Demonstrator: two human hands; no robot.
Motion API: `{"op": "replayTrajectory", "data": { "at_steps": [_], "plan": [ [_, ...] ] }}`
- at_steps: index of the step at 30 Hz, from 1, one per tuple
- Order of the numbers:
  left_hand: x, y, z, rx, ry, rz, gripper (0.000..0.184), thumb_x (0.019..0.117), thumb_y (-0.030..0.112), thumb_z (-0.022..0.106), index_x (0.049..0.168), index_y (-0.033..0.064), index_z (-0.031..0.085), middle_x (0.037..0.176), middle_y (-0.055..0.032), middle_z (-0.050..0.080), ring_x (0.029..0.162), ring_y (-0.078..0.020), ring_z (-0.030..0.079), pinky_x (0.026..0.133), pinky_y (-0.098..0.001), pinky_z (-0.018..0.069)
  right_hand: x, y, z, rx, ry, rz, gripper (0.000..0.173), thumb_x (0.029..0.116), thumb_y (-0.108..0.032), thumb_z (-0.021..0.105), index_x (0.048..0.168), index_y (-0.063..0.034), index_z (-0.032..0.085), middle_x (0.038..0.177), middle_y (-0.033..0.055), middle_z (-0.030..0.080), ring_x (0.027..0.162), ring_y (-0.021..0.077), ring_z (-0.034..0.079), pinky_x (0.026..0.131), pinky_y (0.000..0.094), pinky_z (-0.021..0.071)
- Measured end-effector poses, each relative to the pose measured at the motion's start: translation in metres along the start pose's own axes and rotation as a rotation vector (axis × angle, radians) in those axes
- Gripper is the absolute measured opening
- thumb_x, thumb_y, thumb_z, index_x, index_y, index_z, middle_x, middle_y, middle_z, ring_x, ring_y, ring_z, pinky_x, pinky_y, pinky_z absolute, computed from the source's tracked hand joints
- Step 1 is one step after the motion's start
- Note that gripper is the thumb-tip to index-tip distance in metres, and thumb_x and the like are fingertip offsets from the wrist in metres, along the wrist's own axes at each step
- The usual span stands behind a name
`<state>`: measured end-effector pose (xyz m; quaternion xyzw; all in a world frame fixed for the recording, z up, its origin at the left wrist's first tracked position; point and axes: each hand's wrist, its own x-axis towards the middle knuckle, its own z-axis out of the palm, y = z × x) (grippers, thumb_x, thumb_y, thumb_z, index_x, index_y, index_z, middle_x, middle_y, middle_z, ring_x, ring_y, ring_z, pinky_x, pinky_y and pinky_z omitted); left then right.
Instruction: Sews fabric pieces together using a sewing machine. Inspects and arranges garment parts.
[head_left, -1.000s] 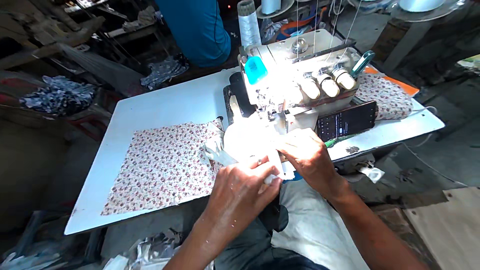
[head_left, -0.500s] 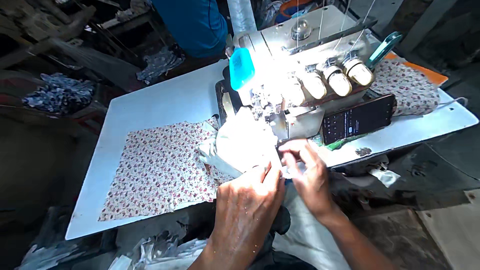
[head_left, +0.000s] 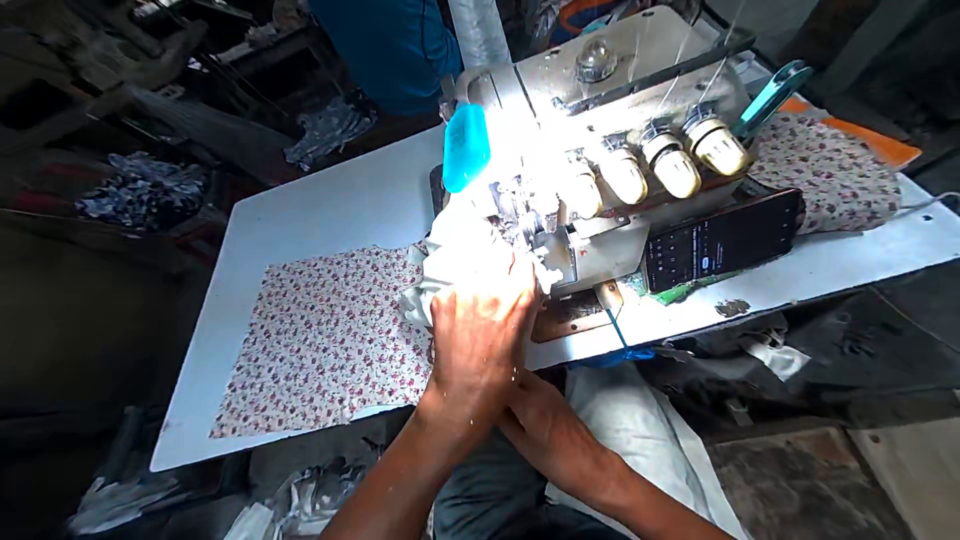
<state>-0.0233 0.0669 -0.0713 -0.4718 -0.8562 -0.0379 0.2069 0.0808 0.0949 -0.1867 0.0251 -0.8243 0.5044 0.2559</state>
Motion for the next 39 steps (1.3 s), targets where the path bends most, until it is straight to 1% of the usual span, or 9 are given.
{"op": "replayTrajectory", "data": {
  "at_steps": [4, 6, 11, 14, 20, 24, 26, 31, 39],
  "plan": [
    [0.008, -0.014, 0.0, -0.064, -0.006, 0.07, 0.013, 0.0945, 0.017, 0.068, 0.093, 0.0055, 0.074, 0.082, -0.0129, 0.065, 0.071, -0.0323, 0.065, 0.053, -0.045, 0.0441, -0.011, 0.01, -0.005, 0.025, -0.099, 0.067, 0.021, 0.0994, -0.011, 0.06, 0.114, -0.0053, 0.074, 0.114, 0.0107, 0.071, 0.104, 0.0182, 0.069, 0.092, 0.0271, 0.0557],
    [0.016, -0.034, -0.009, -0.113, -0.052, 0.144, 0.021, 0.0975, 0.023, 0.064, 0.09, 0.0062, 0.073, 0.079, -0.0132, 0.066, 0.068, -0.0333, 0.066, 0.051, -0.0476, 0.0455, -0.013, 0.018, -0.013, 0.039, -0.093, 0.055, 0.023, 0.1011, -0.011, 0.058, 0.116, -0.0052, 0.074, 0.118, 0.0106, 0.071, 0.106, 0.0179, 0.069, 0.093, 0.0289, 0.0562],
    [0.049, -0.1, -0.031, -0.194, -0.21, 0.257, 0.038, 0.0979, 0.036, 0.054, 0.071, 0.0092, 0.059, 0.067, -0.0072, 0.055, 0.06, -0.0259, 0.057, 0.051, -0.0453, 0.0384, 0.001, 0.015, -0.044, 0.058, 0.093, 0.058, 0.022, 0.1015, -0.01, 0.058, 0.113, -0.003, 0.075, 0.112, 0.0075, 0.074, 0.102, 0.0095, 0.07, 0.092, 0.0228, 0.0563],
    [0.056, -0.122, -0.033, -0.256, -0.296, 0.254, 0.029, 0.0942, 0.031, 0.062, 0.078, 0.007, 0.068, 0.074, -0.0057, 0.058, 0.067, -0.0221, 0.056, 0.059, -0.0449, 0.0422, 0.016, 0.005, -0.054, 0.105, 0.232, 0.083, 0.021, 0.1007, -0.007, 0.059, 0.112, -0.0003, 0.075, 0.109, 0.0082, 0.074, 0.095, 0.0085, 0.072, 0.088, 0.0221, 0.0596],
    [0.059, -0.106, -0.06, -0.284, -0.241, 0.229, 0.019, 0.0906, 0.021, 0.071, 0.082, 0.0043, 0.069, 0.077, -0.0042, 0.056, 0.067, -0.0136, 0.05, 0.064, -0.0341, 0.0406, 0.045, -0.007, -0.036, 0.186, 0.314, 0.131, 0.029, 0.1, -0.005, 0.059, 0.128, 0.0006, 0.067, 0.109, 0.0105, 0.071, 0.079, 0.0092, 0.072, 0.071, 0.0236, 0.0633],
    [0.049, -0.079, -0.075, -0.218, -0.14, 0.319, 0.027, 0.0953, 0.032, 0.063, 0.086, 0.0074, 0.07, 0.073, -0.0064, 0.057, 0.065, -0.0199, 0.055, 0.061, -0.0394, 0.0429, 0.065, -0.017, -0.013, 0.237, 0.166, 0.116, 0.048, 0.0985, -0.008, 0.064, 0.144, 0.0004, 0.054, 0.137, 0.0164, 0.06, 0.089, 0.014, 0.072, 0.073, 0.029, 0.0627],
    [0.037, -0.07, -0.074, -0.207, -0.138, 0.314, 0.03, 0.0983, 0.036, 0.059, 0.096, 0.0113, 0.075, 0.074, -0.0066, 0.057, 0.063, -0.0231, 0.055, 0.057, -0.0423, 0.0418, 0.07, -0.022, -0.004, 0.238, 0.124, 0.094, 0.048, 0.0976, -0.009, 0.067, 0.142, 0.0034, 0.054, 0.135, 0.0195, 0.059, 0.095, 0.0169, 0.072, 0.077, 0.0307, 0.0626],
    [-0.012, -0.039, -0.05, -0.288, -0.086, 0.23, 0.025, 0.0955, 0.033, 0.06, 0.089, 0.0146, 0.075, 0.069, -0.0001, 0.061, 0.054, -0.0163, 0.055, 0.049, -0.0359, 0.0403, 0.05, -0.025, 0.002, 0.158, 0.185, -0.041, 0.018, 0.088, -0.007, 0.069, 0.103, 0.0038, 0.071, 0.095, 0.0149, 0.071, 0.092, 0.0175, 0.07, 0.084, 0.0284, 0.0562],
    [-0.053, 0.006, -0.002, -0.137, 0.046, 0.086, 0.023, 0.0974, 0.027, 0.06, 0.092, 0.0156, 0.079, 0.067, -0.0045, 0.063, 0.048, -0.0199, 0.055, 0.041, -0.0331, 0.0346, -0.013, -0.02, 0.005, 0.056, 0.049, -0.096, 0.014, 0.0875, -0.009, 0.069, 0.098, 0.0004, 0.072, 0.094, 0.0139, 0.073, 0.096, 0.019, 0.071, 0.088, 0.0261, 0.0545]
  ]
}}
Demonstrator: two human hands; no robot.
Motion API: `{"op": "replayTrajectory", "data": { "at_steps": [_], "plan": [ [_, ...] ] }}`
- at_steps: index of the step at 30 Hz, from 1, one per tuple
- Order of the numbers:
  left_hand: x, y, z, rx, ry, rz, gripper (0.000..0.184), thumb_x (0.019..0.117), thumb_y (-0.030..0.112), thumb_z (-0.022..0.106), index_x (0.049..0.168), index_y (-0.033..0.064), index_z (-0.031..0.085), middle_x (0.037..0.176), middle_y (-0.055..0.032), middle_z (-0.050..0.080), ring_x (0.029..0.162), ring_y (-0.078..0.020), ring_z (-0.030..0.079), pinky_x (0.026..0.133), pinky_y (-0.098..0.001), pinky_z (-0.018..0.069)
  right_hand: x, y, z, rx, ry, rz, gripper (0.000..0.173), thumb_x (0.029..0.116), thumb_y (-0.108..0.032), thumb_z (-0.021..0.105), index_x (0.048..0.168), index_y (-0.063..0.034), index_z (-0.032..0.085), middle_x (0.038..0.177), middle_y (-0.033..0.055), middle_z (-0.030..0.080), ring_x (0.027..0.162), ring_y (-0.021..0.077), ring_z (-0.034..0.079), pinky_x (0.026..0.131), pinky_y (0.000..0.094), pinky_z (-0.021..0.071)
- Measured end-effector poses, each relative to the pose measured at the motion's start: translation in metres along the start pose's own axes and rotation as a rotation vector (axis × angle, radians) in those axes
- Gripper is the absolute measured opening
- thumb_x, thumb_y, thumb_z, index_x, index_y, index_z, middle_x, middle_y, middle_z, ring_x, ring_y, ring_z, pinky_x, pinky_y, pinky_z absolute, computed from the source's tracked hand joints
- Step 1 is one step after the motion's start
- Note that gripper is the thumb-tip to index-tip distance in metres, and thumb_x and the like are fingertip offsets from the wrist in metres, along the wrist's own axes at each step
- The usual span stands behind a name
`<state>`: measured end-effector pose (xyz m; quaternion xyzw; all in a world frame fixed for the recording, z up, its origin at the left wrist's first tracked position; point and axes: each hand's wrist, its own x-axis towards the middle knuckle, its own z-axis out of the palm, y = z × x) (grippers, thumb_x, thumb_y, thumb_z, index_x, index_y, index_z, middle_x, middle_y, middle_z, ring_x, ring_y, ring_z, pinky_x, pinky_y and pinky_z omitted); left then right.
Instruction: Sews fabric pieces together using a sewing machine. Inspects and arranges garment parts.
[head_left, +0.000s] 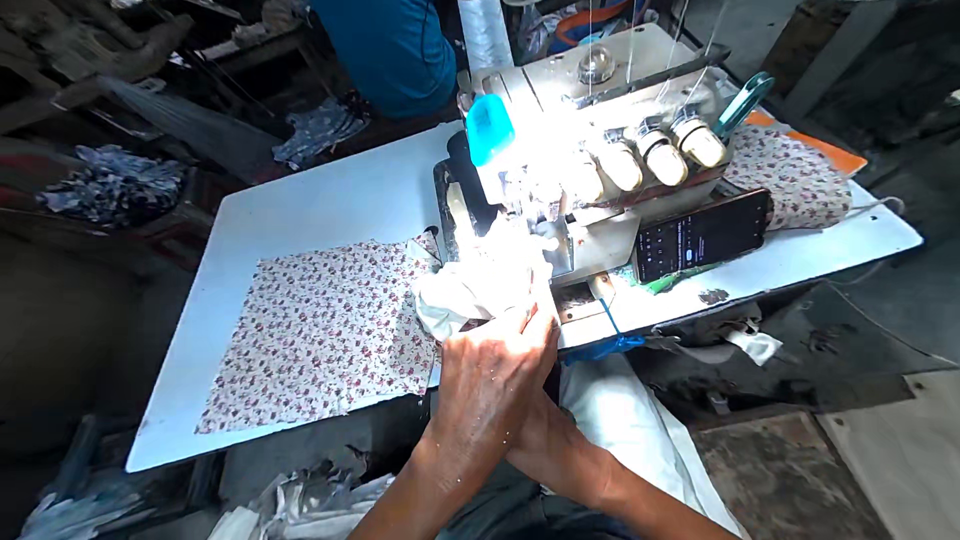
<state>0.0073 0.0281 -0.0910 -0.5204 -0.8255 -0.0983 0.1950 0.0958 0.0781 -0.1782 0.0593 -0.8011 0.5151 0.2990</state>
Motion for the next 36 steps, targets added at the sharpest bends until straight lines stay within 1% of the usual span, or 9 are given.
{"op": "replayTrajectory", "data": {
  "at_steps": [3, 8, 13, 19, 22, 27, 33, 35, 36],
  "plan": [
    [0.011, -0.004, 0.002, 0.073, 0.027, -0.018, 0.022, 0.097, 0.025, 0.061, 0.092, 0.0099, 0.077, 0.063, -0.006, 0.058, 0.046, -0.0215, 0.052, 0.04, -0.0335, 0.0311, 0.002, 0.001, -0.001, 0.048, -0.036, 0.039, 0.014, 0.0886, -0.007, 0.067, 0.1, 0.0008, 0.072, 0.099, 0.0158, 0.072, 0.095, 0.0175, 0.07, 0.085, 0.0232, 0.0549],
    [0.032, -0.019, 0.003, 0.081, 0.01, -0.054, 0.017, 0.0961, 0.021, 0.065, 0.087, 0.0075, 0.072, 0.063, -0.0082, 0.056, 0.052, -0.0268, 0.057, 0.043, -0.0379, 0.0369, 0.003, 0.009, -0.004, 0.089, -0.115, 0.111, 0.02, 0.097, -0.011, 0.064, 0.113, -0.0026, 0.072, 0.118, 0.0148, 0.067, 0.092, 0.0123, 0.068, 0.079, 0.0208, 0.0559],
    [0.05, -0.048, 0.009, -0.009, -0.029, -0.164, 0.022, 0.1014, 0.022, 0.061, 0.099, 0.0033, 0.073, 0.082, -0.0184, 0.067, 0.07, -0.0382, 0.067, 0.054, -0.0523, 0.0482, -0.003, 0.022, -0.009, 0.168, -0.177, 0.136, 0.026, 0.1016, -0.009, 0.058, 0.124, -0.0017, 0.07, 0.127, 0.0163, 0.064, 0.097, 0.013, 0.068, 0.084, 0.0221, 0.0566],
    [0.058, -0.081, 0.015, -0.118, -0.034, -0.317, 0.022, 0.1006, 0.023, 0.06, 0.098, 0.0033, 0.07, 0.096, -0.0182, 0.068, 0.085, -0.0381, 0.067, 0.066, -0.0572, 0.0496, -0.008, 0.024, -0.019, 0.131, -0.17, 0.198, 0.029, 0.1025, -0.012, 0.058, 0.127, -0.0045, 0.07, 0.13, 0.013, 0.065, 0.095, 0.0095, 0.069, 0.084, 0.0206, 0.0576],
    [0.039, -0.085, 0.008, -0.146, -0.021, -0.351, 0.018, 0.0964, 0.016, 0.066, 0.103, 0.0003, 0.07, 0.094, -0.0194, 0.066, 0.078, -0.0374, 0.064, 0.063, -0.0551, 0.0484, -0.007, 0.024, -0.024, 0.106, -0.141, 0.198, 0.029, 0.1031, -0.014, 0.057, 0.128, -0.0038, 0.07, 0.128, 0.0124, 0.066, 0.094, 0.0085, 0.069, 0.084, 0.0202, 0.0575],
    [0.003, -0.083, -0.003, -0.136, -0.004, -0.438, 0.02, 0.0979, 0.021, 0.068, 0.102, 0.0025, 0.072, 0.085, -0.0158, 0.065, 0.067, -0.0315, 0.06, 0.058, -0.0506, 0.0461, 0.008, 0.025, -0.03, 0.095, -0.089, 0.177, 0.031, 0.104, -0.016, 0.058, 0.129, -0.0012, 0.068, 0.125, 0.0121, 0.068, 0.094, 0.0079, 0.07, 0.085, 0.0209, 0.0584],
    [-0.033, -0.054, 0.001, -0.188, 0.04, -0.44, 0.023, 0.0942, 0.031, 0.067, 0.094, 0.01, 0.075, 0.073, -0.0029, 0.062, 0.058, -0.0176, 0.055, 0.052, -0.0378, 0.0435, 0.032, 0.019, -0.032, 0.168, -0.052, 0.17, 0.05, 0.1081, -0.032, 0.05, 0.142, 0.0051, 0.053, 0.13, 0.0136, 0.066, 0.112, 0.0115, 0.067, 0.1, 0.0269, 0.0547],
    [-0.039, -0.037, 0.007, -0.239, 0.038, -0.378, 0.024, 0.0965, 0.032, 0.064, 0.093, 0.0113, 0.076, 0.076, -0.0021, 0.067, 0.06, -0.0159, 0.06, 0.053, -0.0351, 0.048, 0.037, 0.02, -0.035, 0.206, -0.053, 0.17, 0.057, 0.1097, -0.038, 0.044, 0.146, 0.0051, 0.049, 0.135, 0.0138, 0.064, 0.124, 0.0111, 0.062, 0.108, 0.0279, 0.0493],
    [-0.04, -0.029, 0.011, -0.264, 0.024, -0.343, 0.023, 0.0972, 0.03, 0.063, 0.094, 0.0115, 0.077, 0.079, -0.0027, 0.07, 0.063, -0.0169, 0.064, 0.055, -0.0358, 0.0507, 0.038, 0.02, -0.038, 0.202, -0.034, 0.187, 0.056, 0.1098, -0.04, 0.042, 0.143, 0.0031, 0.053, 0.133, 0.0116, 0.065, 0.123, 0.0087, 0.062, 0.108, 0.0264, 0.0486]
  ]
}}
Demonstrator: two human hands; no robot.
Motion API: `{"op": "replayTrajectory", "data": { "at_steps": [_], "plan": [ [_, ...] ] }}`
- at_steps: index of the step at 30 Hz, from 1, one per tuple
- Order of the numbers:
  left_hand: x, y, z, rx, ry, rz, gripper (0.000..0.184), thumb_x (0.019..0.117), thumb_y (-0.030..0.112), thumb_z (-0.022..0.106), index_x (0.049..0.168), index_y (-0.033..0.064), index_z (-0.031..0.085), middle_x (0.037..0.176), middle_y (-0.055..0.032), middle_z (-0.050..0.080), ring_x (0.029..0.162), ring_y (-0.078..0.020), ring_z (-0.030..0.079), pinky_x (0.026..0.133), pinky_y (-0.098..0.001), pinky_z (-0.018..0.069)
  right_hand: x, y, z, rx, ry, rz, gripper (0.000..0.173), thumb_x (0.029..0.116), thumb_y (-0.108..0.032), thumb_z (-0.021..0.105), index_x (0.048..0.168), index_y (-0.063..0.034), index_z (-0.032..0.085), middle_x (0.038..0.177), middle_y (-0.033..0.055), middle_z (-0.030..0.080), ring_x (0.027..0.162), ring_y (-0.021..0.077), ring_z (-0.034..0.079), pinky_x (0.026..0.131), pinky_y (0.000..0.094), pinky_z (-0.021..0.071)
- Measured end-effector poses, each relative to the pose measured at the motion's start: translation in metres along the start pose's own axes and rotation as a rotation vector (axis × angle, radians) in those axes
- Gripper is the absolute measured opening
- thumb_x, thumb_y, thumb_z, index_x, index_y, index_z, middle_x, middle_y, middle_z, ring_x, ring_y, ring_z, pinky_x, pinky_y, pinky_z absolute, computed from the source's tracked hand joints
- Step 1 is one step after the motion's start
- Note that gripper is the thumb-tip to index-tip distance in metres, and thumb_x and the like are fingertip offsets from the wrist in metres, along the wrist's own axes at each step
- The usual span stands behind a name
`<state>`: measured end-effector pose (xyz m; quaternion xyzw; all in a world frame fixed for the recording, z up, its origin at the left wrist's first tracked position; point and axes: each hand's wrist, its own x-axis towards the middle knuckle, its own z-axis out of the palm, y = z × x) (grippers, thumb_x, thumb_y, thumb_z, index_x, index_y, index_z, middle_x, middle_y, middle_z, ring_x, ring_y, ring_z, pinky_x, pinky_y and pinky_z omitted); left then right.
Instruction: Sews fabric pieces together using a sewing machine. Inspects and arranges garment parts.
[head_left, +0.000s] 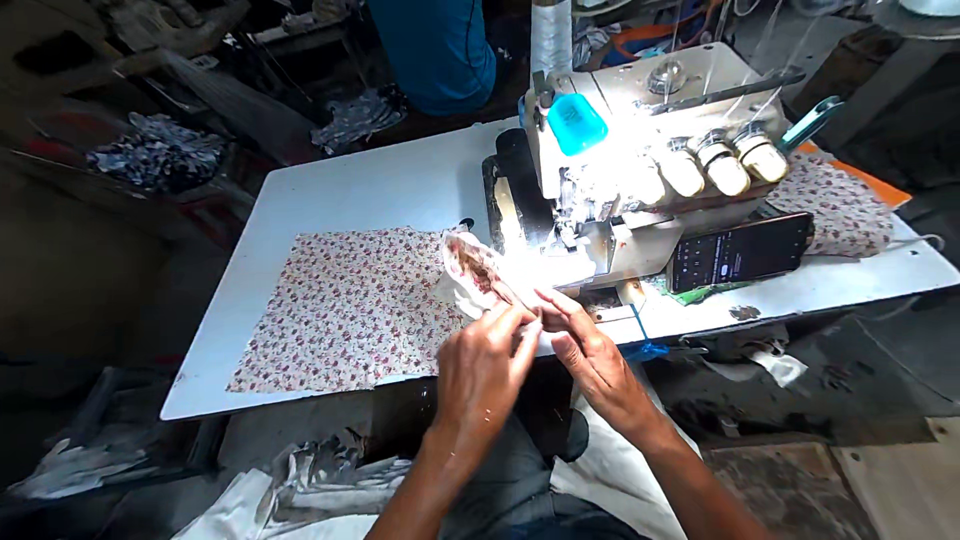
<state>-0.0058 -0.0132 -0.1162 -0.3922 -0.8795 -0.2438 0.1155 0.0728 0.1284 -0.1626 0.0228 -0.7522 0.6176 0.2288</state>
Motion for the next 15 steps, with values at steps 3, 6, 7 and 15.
{"op": "replayTrajectory", "data": {
  "at_steps": [3, 6, 7, 15],
  "plan": [
    [-0.002, 0.018, 0.019, -0.042, -0.048, 0.088, 0.023, 0.0992, 0.028, 0.061, 0.099, 0.0118, 0.078, 0.087, -0.0044, 0.074, 0.071, -0.0208, 0.071, 0.059, -0.0401, 0.0553, 0.004, 0.005, -0.013, -0.049, 0.223, 0.077, 0.028, 0.1056, -0.023, 0.054, 0.104, -0.0033, 0.073, 0.1, 0.0007, 0.069, 0.093, 0.001, 0.065, 0.086, 0.019, 0.054],
    [0.004, 0.034, 0.037, -0.058, -0.034, 0.158, 0.022, 0.0988, 0.027, 0.063, 0.098, 0.0119, 0.079, 0.086, -0.0053, 0.074, 0.071, -0.0232, 0.071, 0.059, -0.0413, 0.0552, 0.011, 0.013, -0.038, -0.137, 0.4, 0.102, 0.013, 0.0995, -0.009, 0.061, 0.096, -0.0028, 0.072, 0.091, 0.0, 0.068, 0.081, 0.0006, 0.064, 0.075, 0.0174, 0.054],
    [0.007, 0.038, 0.04, -0.063, -0.015, 0.173, 0.022, 0.0986, 0.028, 0.063, 0.098, 0.0129, 0.079, 0.086, -0.0042, 0.073, 0.074, -0.0229, 0.071, 0.061, -0.0405, 0.0552, 0.013, 0.014, -0.046, -0.154, 0.425, 0.096, 0.013, 0.1003, -0.01, 0.061, 0.099, -0.0035, 0.073, 0.093, -0.0002, 0.068, 0.082, 0.0013, 0.064, 0.076, 0.0181, 0.0544],
    [0.054, 0.019, -0.09, -0.933, -0.223, -0.156, 0.023, 0.1082, 0.024, 0.037, 0.108, 0.0222, 0.06, 0.084, 0.014, 0.064, 0.073, 0.0054, 0.062, 0.064, -0.0137, 0.0534, -0.013, -0.005, -0.034, -0.091, 0.145, -0.06, 0.061, 0.0945, -0.027, 0.073, 0.145, -0.0033, 0.049, 0.141, 0.0073, 0.058, 0.128, 0.0095, 0.057, 0.11, 0.0317, 0.0483]
  ]
}}
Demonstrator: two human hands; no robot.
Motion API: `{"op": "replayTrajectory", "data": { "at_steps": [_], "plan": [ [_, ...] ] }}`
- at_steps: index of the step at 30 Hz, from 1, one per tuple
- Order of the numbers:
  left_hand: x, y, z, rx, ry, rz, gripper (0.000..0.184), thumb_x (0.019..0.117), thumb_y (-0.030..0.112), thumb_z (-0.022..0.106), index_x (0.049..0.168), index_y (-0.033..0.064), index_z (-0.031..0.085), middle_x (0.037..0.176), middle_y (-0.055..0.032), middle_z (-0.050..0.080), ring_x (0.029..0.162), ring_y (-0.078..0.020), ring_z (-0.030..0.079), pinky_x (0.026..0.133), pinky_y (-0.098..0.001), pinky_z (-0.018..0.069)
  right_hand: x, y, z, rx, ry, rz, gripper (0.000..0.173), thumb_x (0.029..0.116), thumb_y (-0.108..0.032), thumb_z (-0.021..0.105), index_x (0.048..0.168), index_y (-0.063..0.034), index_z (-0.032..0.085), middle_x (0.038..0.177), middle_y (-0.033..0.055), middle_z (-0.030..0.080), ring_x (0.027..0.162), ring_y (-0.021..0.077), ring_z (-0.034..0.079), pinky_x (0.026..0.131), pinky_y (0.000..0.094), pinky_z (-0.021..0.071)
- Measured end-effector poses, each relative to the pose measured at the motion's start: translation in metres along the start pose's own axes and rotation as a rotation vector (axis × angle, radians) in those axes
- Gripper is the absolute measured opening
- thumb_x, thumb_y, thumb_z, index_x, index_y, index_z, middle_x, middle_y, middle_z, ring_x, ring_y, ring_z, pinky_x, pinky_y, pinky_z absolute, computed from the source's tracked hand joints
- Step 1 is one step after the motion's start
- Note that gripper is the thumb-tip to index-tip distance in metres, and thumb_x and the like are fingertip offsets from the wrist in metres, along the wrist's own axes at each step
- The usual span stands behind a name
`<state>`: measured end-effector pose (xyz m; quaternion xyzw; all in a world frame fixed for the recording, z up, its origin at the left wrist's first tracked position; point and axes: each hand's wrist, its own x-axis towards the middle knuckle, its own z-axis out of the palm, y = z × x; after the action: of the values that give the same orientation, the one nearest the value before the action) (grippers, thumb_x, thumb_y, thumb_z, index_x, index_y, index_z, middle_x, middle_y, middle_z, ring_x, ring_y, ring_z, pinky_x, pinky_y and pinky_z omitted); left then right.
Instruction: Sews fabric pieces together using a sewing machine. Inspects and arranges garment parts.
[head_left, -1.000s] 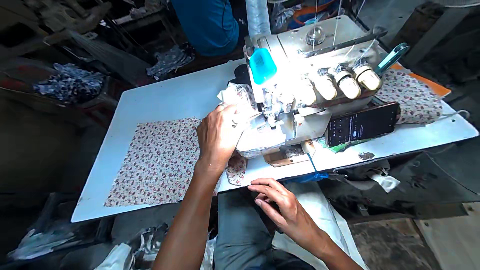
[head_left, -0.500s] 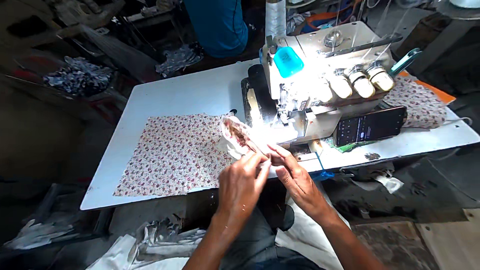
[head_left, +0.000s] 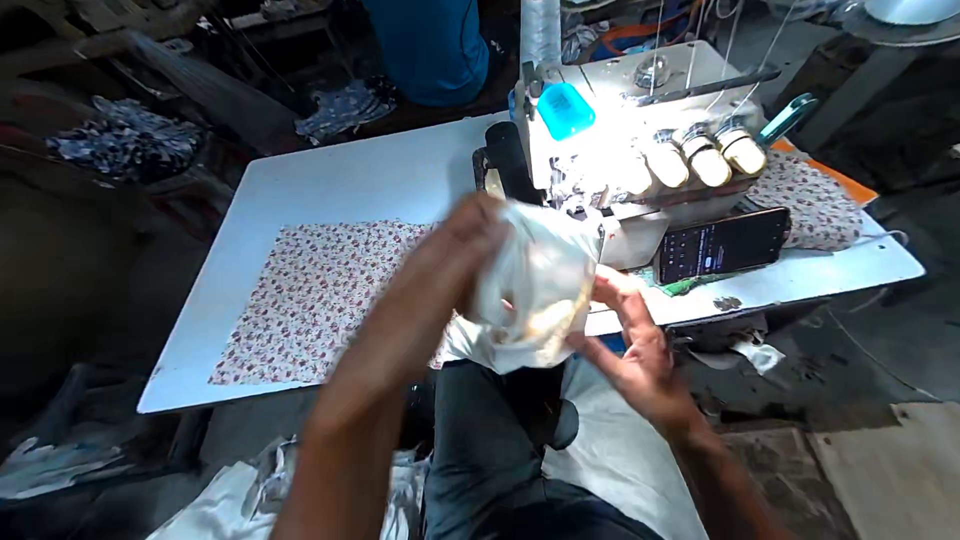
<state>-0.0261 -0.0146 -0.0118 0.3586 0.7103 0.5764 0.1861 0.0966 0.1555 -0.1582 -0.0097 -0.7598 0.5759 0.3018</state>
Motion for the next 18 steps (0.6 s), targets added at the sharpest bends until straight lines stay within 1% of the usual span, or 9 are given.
{"op": "replayTrajectory", "data": {
  "at_steps": [2, 4, 7, 8, 9, 10, 12, 14, 18],
  "plan": [
    [0.013, 0.02, -0.031, -0.065, 0.15, 0.038, 0.031, 0.1072, 0.024, 0.033, 0.099, 0.0293, 0.062, 0.086, 0.0178, 0.068, 0.08, 0.0047, 0.066, 0.071, -0.0159, 0.0565, -0.009, -0.006, 0.016, 0.055, -0.061, 0.003, 0.054, 0.091, -0.022, 0.077, 0.136, -0.0002, 0.058, 0.127, 0.0081, 0.067, 0.118, 0.0086, 0.063, 0.104, 0.0284, 0.0532],
    [0.03, 0.021, -0.064, -0.019, 0.181, 0.073, 0.034, 0.1102, 0.025, 0.026, 0.1, 0.0288, 0.059, 0.09, 0.0163, 0.067, 0.087, 0.0032, 0.066, 0.08, -0.0187, 0.0572, -0.012, -0.011, 0.032, 0.119, -0.076, 0.024, 0.032, 0.0923, -0.013, 0.073, 0.12, 0.0033, 0.067, 0.111, 0.0073, 0.072, 0.102, 0.0059, 0.068, 0.093, 0.0224, 0.0575],
    [0.049, -0.007, -0.1, 0.298, 0.369, -0.039, 0.017, 0.109, 0.024, 0.039, 0.106, 0.0209, 0.056, 0.092, 0.0121, 0.063, 0.087, 0.0032, 0.063, 0.078, -0.0188, 0.0546, -0.012, -0.01, 0.048, 0.136, -0.046, 0.107, 0.019, 0.0956, -0.011, 0.07, 0.111, -0.0004, 0.073, 0.099, 0.0047, 0.073, 0.088, 0.0057, 0.069, 0.082, 0.0201, 0.0594],
    [0.047, -0.022, -0.109, 0.496, 0.404, -0.07, 0.02, 0.1066, 0.022, 0.047, 0.119, 0.0104, 0.058, 0.106, 0.0027, 0.062, 0.099, -0.0034, 0.062, 0.087, -0.0257, 0.0529, -0.014, -0.004, 0.051, 0.105, -0.037, 0.129, 0.017, 0.0961, -0.012, 0.069, 0.11, -0.002, 0.074, 0.099, 0.004, 0.073, 0.088, 0.0052, 0.069, 0.081, 0.0199, 0.0589],
    [0.041, -0.037, -0.116, 0.641, 0.373, -0.087, 0.035, 0.1041, 0.02, 0.054, 0.133, 0.0006, 0.056, 0.13, -0.0149, 0.06, 0.121, -0.0219, 0.059, 0.102, -0.0431, 0.0483, -0.016, 0.004, 0.054, 0.065, -0.036, 0.144, 0.017, 0.0966, -0.012, 0.068, 0.109, -0.003, 0.075, 0.099, 0.0038, 0.073, 0.089, 0.0051, 0.069, 0.082, 0.0202, 0.0586],
    [0.03, -0.05, -0.118, 0.733, 0.322, -0.097, 0.043, 0.1029, 0.019, 0.057, 0.14, -0.0019, 0.052, 0.144, -0.0244, 0.052, 0.132, -0.0354, 0.052, 0.107, -0.0543, 0.0437, -0.019, 0.012, 0.056, 0.027, -0.044, 0.157, 0.017, 0.097, -0.012, 0.068, 0.109, -0.0034, 0.075, 0.1, 0.004, 0.073, 0.089, 0.005, 0.069, 0.082, 0.0202, 0.0584],
    [0.0, -0.071, -0.099, 0.779, 0.289, -0.097, 0.039, 0.1035, 0.016, 0.056, 0.139, -0.0002, 0.053, 0.142, -0.0244, 0.054, 0.125, -0.0369, 0.058, 0.098, -0.0536, 0.0507, -0.025, 0.023, 0.055, -0.043, -0.072, 0.181, 0.018, 0.0979, -0.013, 0.067, 0.111, -0.0037, 0.074, 0.103, 0.0048, 0.074, 0.091, 0.0051, 0.07, 0.084, 0.0209, 0.0584],
    [-0.038, -0.087, -0.063, 0.752, 0.253, -0.057, 0.026, 0.1044, 0.012, 0.056, 0.128, 0.0014, 0.062, 0.126, -0.0203, 0.062, 0.102, -0.0309, 0.067, 0.081, -0.0469, 0.057, -0.029, 0.027, 0.053, -0.09, -0.087, 0.194, 0.02, 0.0981, -0.014, 0.066, 0.113, -0.0038, 0.074, 0.104, 0.0053, 0.074, 0.091, 0.0056, 0.07, 0.084, 0.0212, 0.0584],
    [-0.068, -0.142, -0.004, 0.712, 0.269, 0.042, 0.027, 0.0935, 0.023, 0.071, 0.114, 0.0043, 0.071, 0.098, -0.0097, 0.067, 0.076, -0.0173, 0.066, 0.063, -0.0338, 0.0558, -0.029, 0.027, 0.052, -0.122, -0.105, 0.175, 0.02, 0.0981, -0.015, 0.066, 0.113, -0.0036, 0.074, 0.101, 0.0048, 0.073, 0.089, 0.0047, 0.069, 0.084, 0.0204, 0.0574]
  ]
}}
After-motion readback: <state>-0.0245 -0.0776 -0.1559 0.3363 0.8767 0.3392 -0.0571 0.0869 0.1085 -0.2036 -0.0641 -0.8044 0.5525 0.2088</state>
